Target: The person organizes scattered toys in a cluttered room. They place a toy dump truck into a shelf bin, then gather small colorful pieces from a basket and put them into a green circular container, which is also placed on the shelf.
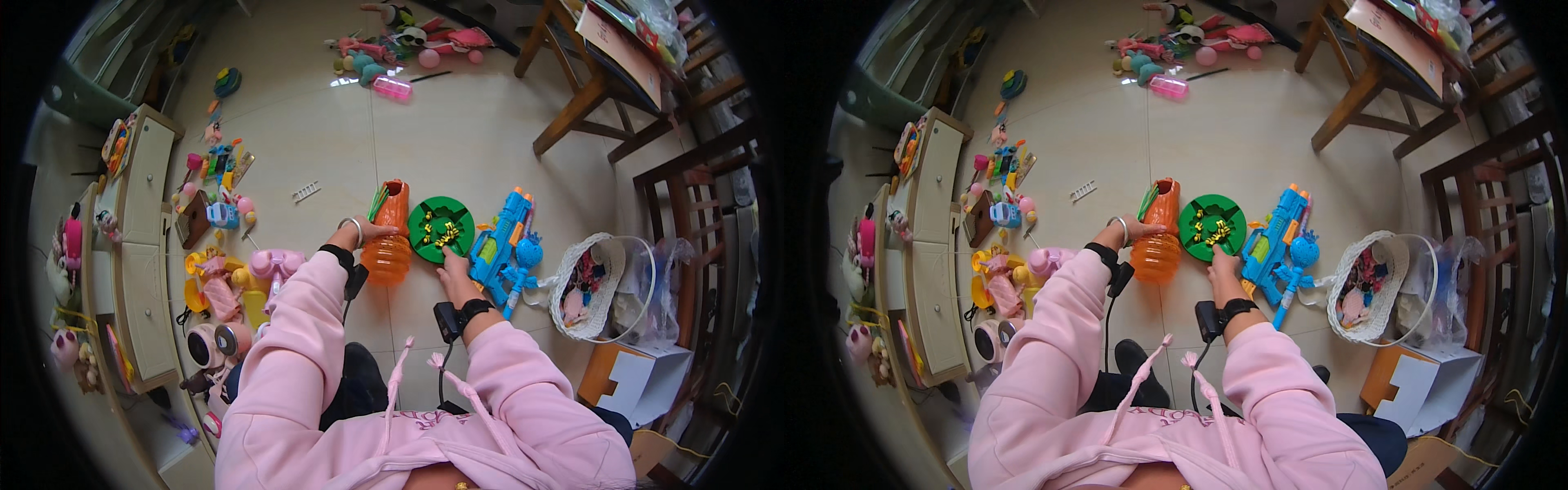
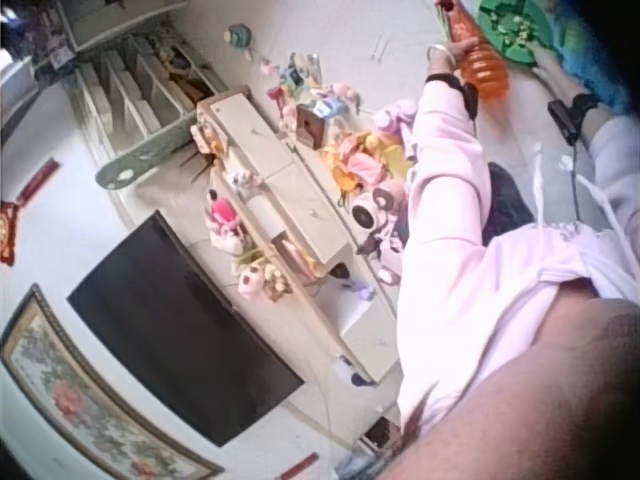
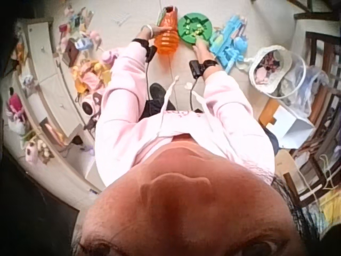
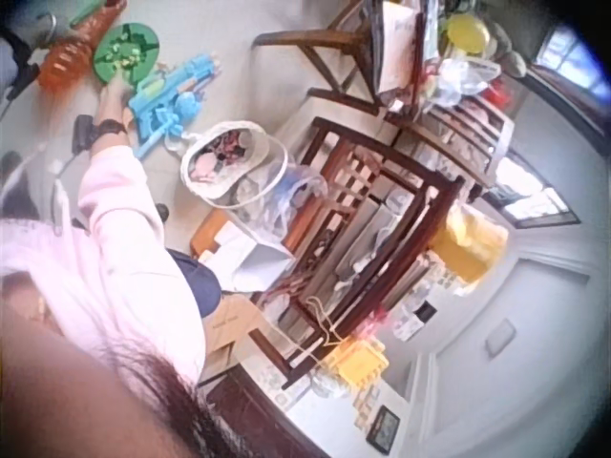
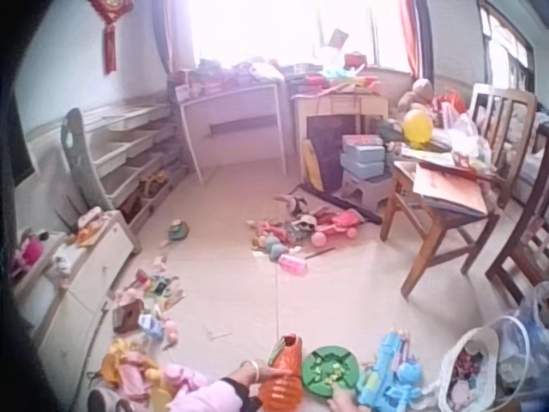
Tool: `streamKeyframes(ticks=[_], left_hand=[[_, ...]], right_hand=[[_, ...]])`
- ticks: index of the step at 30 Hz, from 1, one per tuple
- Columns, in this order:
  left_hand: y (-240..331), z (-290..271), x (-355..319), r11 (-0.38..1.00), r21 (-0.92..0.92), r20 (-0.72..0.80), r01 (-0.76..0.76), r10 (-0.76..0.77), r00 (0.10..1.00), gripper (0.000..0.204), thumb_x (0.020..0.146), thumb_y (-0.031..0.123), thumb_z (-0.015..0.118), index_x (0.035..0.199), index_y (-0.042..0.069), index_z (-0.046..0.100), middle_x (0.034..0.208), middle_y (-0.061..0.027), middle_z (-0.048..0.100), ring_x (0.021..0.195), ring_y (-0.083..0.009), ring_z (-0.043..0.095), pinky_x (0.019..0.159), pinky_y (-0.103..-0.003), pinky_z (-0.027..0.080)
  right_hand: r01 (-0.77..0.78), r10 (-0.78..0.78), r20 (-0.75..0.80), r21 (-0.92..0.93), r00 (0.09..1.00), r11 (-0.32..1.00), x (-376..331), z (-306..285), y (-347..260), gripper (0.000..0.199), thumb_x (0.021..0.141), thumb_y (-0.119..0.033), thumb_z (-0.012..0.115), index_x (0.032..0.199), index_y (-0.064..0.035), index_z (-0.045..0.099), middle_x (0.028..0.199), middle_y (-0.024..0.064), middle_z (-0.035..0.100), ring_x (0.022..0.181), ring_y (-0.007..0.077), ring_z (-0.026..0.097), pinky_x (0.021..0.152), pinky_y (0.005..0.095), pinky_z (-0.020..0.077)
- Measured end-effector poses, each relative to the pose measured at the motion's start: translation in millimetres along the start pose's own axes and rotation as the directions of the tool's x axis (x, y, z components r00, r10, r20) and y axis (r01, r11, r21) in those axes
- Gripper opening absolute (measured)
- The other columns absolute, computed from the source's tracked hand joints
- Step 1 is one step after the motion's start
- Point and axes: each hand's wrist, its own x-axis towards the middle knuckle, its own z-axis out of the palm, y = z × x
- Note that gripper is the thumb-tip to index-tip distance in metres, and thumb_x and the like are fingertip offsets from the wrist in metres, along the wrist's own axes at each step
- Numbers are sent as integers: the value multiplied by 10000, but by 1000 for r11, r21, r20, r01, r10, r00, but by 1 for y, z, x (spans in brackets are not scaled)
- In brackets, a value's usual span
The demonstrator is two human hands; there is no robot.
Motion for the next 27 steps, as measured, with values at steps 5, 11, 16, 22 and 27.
streamKeyframes(ticks=[5,11,16,22,27], left_hand=[[-25,5,-4,973,-227,23,-36,43,999,755,546,518,782,982,-69,592,920,-100,595,763,-193,554,669,-311,450],[-19,-46,-58,864,-504,89,0,52,995,526,609,462,770,893,46,617,750,-15,583,609,-106,508,518,-243,390],[17,-98,-155,739,-673,30,-30,67,997,437,676,501,703,783,97,573,562,40,443,426,-71,353,395,-222,293],[25,-166,-301,516,-857,36,0,58,998,425,734,495,653,850,92,582,596,26,486,482,-79,412,453,-226,337],[-10,-252,-475,98,-995,42,8,355,934,615,781,450,610,1201,21,477,1106,-66,584,997,-167,555,834,-322,458]], right_hand=[[58,-62,72,54,996,997,4,-21,2,406,654,-85,673,1012,-4,498,840,102,574,644,200,558,479,323,439],[69,-185,386,294,904,953,-3,-41,-19,416,673,-23,655,1057,-27,498,937,91,579,772,217,589,631,366,503],[-61,-141,618,294,773,954,-77,-100,-101,395,709,14,620,1076,-43,487,964,78,576,807,224,597,699,379,528],[-28,-70,638,142,767,989,-218,-167,-243,373,760,30,558,1116,-20,455,1009,120,566,866,269,592,726,390,524],[-4,-27,632,48,775,999,-375,-198,-351,373,753,41,546,1111,-12,453,1044,139,550,898,284,582,753,409,518]])
